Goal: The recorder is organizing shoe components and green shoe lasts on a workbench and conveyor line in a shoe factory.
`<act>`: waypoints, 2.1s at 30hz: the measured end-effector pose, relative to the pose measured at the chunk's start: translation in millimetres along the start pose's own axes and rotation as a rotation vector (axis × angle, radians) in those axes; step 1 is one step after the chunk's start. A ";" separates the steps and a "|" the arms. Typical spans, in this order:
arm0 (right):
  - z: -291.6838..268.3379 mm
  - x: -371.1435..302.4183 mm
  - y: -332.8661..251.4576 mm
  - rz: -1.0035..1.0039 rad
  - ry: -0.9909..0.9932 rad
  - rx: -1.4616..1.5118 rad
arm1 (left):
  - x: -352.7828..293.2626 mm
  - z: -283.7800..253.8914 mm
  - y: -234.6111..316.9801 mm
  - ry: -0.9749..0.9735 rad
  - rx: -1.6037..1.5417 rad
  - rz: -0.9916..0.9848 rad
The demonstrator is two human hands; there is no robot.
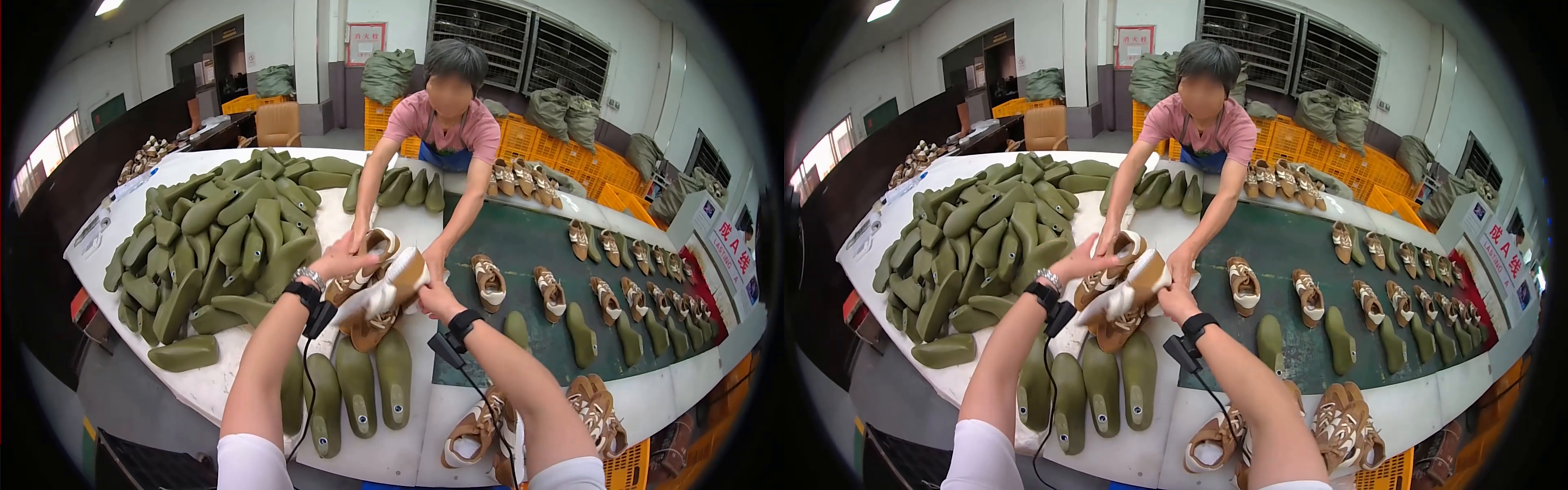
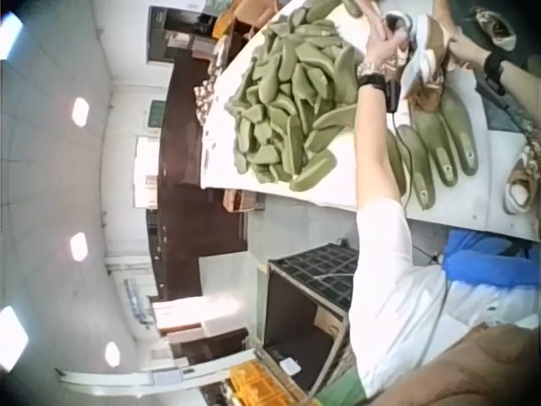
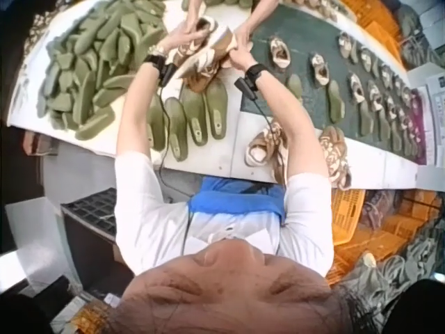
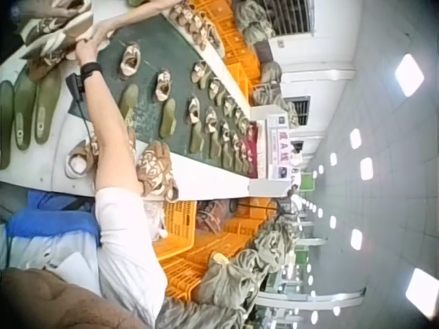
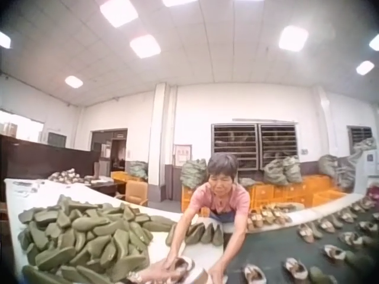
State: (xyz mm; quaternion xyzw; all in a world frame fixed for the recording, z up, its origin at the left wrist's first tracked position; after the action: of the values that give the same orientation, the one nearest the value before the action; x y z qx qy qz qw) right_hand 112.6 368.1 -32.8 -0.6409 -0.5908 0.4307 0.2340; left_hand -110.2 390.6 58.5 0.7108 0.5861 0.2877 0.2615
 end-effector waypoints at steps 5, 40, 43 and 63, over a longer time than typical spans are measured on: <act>23.3 -3.1 21.7 0.173 0.086 0.267 | -0.5 39.7 -67.2 0.034 0.121 0.043; 49.7 -57.4 6.1 -0.147 -0.292 0.312 | -19.9 51.1 -105.7 0.083 -0.333 -0.107; 62.1 -61.3 -4.0 -0.150 -0.349 0.520 | -17.2 54.6 -99.1 0.083 -0.329 -0.084; 32.2 33.2 58.9 0.041 -0.156 0.877 | -6.6 94.9 -119.9 -0.192 -0.683 -0.341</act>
State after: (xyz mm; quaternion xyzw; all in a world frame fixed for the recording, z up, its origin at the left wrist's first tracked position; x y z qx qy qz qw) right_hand 116.3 381.8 -106.4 -0.4582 -0.3552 0.6921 0.4299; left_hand -125.1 401.9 -93.4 0.4991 0.5391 0.3507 0.5807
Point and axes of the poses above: each hand's wrist, its own x-axis towards the middle knuckle, its own z-axis out of the palm, y = z × x, the point moved 9 cm from there along x, towards the middle knuckle, and after that the axes turned 4 degrees about y, right-handed, at the moved point
